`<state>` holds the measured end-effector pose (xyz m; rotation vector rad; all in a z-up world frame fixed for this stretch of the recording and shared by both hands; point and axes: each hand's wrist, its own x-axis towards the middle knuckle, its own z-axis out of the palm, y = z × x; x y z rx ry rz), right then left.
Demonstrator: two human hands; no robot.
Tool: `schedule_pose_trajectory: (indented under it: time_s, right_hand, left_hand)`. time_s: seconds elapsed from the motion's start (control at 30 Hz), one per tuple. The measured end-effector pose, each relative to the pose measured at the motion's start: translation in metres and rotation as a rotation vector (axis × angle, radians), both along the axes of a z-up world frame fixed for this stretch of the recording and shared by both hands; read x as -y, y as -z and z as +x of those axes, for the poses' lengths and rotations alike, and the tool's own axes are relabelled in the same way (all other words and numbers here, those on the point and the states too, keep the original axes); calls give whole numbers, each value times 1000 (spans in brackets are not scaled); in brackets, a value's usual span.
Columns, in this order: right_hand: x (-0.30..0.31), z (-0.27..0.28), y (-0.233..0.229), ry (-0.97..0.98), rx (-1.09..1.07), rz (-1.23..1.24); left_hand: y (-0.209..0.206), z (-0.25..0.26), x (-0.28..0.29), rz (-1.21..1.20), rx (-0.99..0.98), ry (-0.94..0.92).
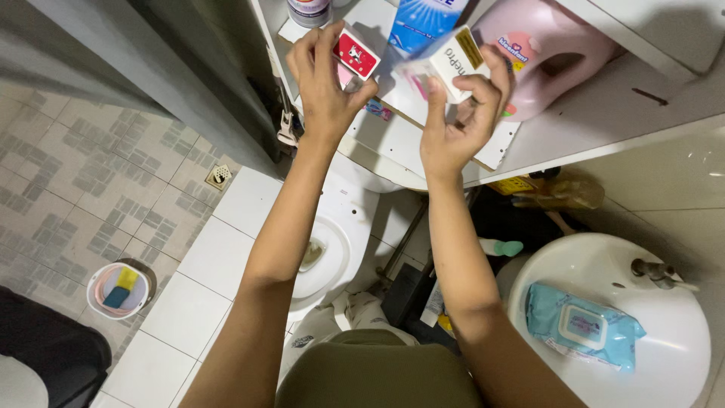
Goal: The person organizes household supplies in a bathroom. They pick up various items such as boxes, bottles, and packets from a washing machine and place them onto a shelf above a toilet. The person also handles wet wipes and small sachets, arranging them on the shelf.
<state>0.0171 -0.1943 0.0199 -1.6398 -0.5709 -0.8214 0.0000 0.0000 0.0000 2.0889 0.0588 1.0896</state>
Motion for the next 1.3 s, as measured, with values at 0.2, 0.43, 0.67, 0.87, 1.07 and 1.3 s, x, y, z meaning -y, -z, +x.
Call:
schedule_pose_trajectory:
  time_s: [0.2,0.43,0.67,0.87,1.07,1.3]
  right_hand:
    - [2,7,-20,-203,-113,158]
    - [-15,37,25,-130,-281,-1]
    - [-42,48,59,92,-286,-176]
    - [-51,63,55,49,-333,-257]
    - [-83,87,63,-55,-342,-130]
    - [-96,104,71,-85,-438,-252]
  left_hand:
    - [-2,3,3,28,47,-25]
    - [-8,0,2,53,36,-25]
    - [-8,2,1,39,26,-23]
    - [-9,0,3,57,31,-27]
    - [-5,4,-3,43,14,-43]
    - [-10,6,-4,-39,30,-46]
